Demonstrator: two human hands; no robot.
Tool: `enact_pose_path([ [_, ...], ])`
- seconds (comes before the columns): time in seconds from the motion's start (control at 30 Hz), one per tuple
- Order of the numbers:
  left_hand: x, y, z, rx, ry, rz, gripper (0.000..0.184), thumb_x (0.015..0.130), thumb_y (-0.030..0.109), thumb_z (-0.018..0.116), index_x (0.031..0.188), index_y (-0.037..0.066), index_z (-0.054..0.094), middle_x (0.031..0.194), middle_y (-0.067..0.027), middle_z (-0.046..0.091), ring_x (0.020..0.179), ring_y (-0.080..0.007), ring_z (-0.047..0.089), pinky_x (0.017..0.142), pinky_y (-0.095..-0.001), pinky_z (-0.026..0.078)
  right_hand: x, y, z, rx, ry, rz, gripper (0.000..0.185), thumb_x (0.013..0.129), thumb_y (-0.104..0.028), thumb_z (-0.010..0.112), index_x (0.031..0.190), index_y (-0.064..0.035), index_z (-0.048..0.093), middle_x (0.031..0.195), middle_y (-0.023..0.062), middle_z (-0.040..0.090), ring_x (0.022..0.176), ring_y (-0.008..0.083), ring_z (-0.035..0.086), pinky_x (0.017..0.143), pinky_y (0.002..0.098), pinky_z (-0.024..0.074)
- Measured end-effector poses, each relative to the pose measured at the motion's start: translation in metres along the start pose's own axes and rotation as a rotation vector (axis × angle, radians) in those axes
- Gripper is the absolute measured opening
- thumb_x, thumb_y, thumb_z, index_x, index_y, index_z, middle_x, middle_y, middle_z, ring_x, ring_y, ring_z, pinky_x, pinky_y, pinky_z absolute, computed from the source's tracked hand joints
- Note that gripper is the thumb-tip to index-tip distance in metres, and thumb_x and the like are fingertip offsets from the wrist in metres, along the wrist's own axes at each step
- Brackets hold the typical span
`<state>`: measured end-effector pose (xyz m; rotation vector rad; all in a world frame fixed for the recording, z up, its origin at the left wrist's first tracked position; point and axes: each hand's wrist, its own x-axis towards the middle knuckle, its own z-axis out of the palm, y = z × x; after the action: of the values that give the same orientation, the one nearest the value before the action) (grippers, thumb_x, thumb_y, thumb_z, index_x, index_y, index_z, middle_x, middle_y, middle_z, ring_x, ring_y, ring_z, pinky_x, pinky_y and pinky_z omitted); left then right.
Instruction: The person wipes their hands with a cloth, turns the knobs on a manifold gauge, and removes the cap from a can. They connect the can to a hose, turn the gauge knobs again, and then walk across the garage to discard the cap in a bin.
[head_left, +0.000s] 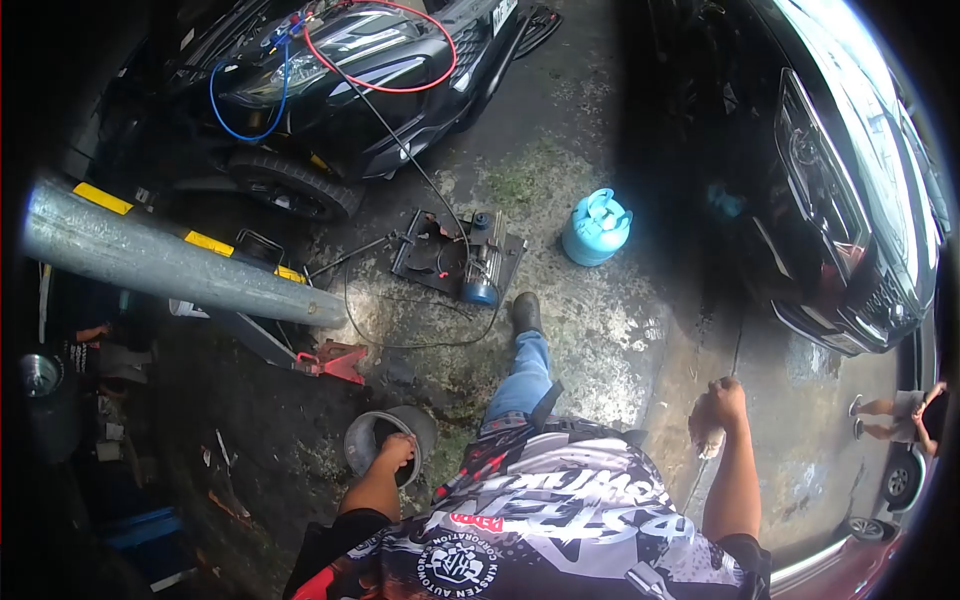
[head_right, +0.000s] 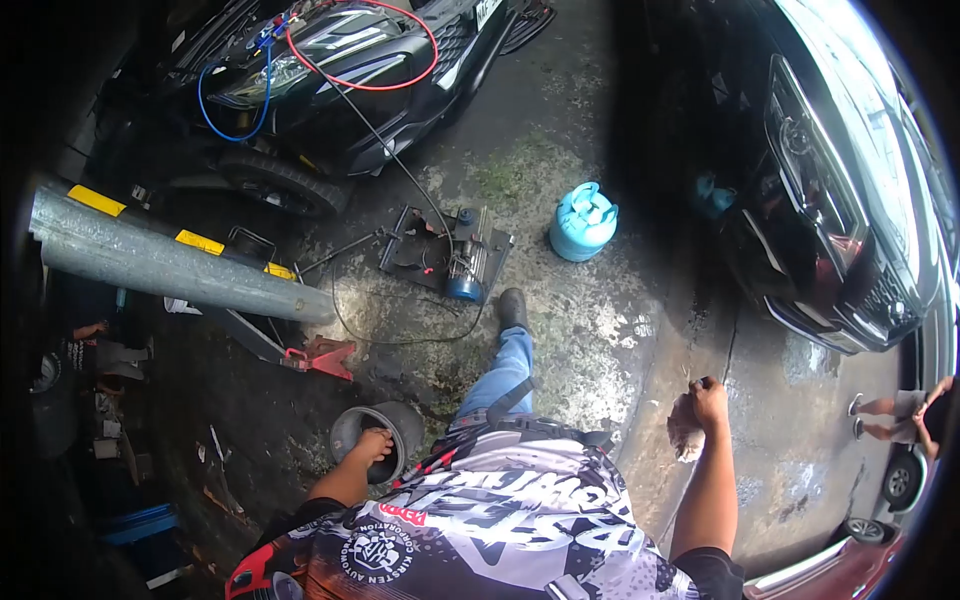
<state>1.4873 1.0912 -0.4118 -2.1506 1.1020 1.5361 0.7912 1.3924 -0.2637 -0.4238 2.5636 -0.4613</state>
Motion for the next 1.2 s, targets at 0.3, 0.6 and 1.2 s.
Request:
enact_pose_path([
  [0.3,0.084,0.405,-0.060,0.180,0.045,0.435,0.035,0.105,0.033,0.062,0.125,0.005,0.068,0.099,-0.0038,0.072,0.079,-0.0144,0.064,0.068,-0.0313,0.051,0.176,-0.130,0.037,-0.099,-0.237,0.167,0.039,0.090,-0.030,0.070,0.110,0.0024,0.076,0.108,0.0298,0.075,0.110,0.0429,0.072,0.097,0.0454,0.0546],
  [0.6,-0.009,0.835,-0.076,-0.072,-0.161,0.937,0.057,0.111,0.054,0.046,0.136,0.006,0.063,0.125,-0.0115,0.073,0.108,-0.0190,0.069,0.095,-0.0359,0.054,0.383,-0.347,0.035,0.242,-0.128,0.002,0.032,0.094,-0.027,0.071,0.100,0.0044,0.071,0.090,0.0190,0.074,0.086,0.0289,0.070,0.080,0.0400,0.0532],
  [1.2,-0.025,1.509,0.115,-0.762,-1.625,0.540,0.077,0.100,0.080,0.036,0.133,0.015,0.058,0.129,-0.0071,0.066,0.120,-0.0209,0.066,0.100,-0.0424,0.055,0.848,-0.968,-0.167,0.138,0.259,-1.248,0.035,0.098,-0.036,0.065,0.091,-0.0014,0.064,0.089,0.0179,0.063,0.087,0.0423,0.062,0.083,0.0513,0.0487],
])
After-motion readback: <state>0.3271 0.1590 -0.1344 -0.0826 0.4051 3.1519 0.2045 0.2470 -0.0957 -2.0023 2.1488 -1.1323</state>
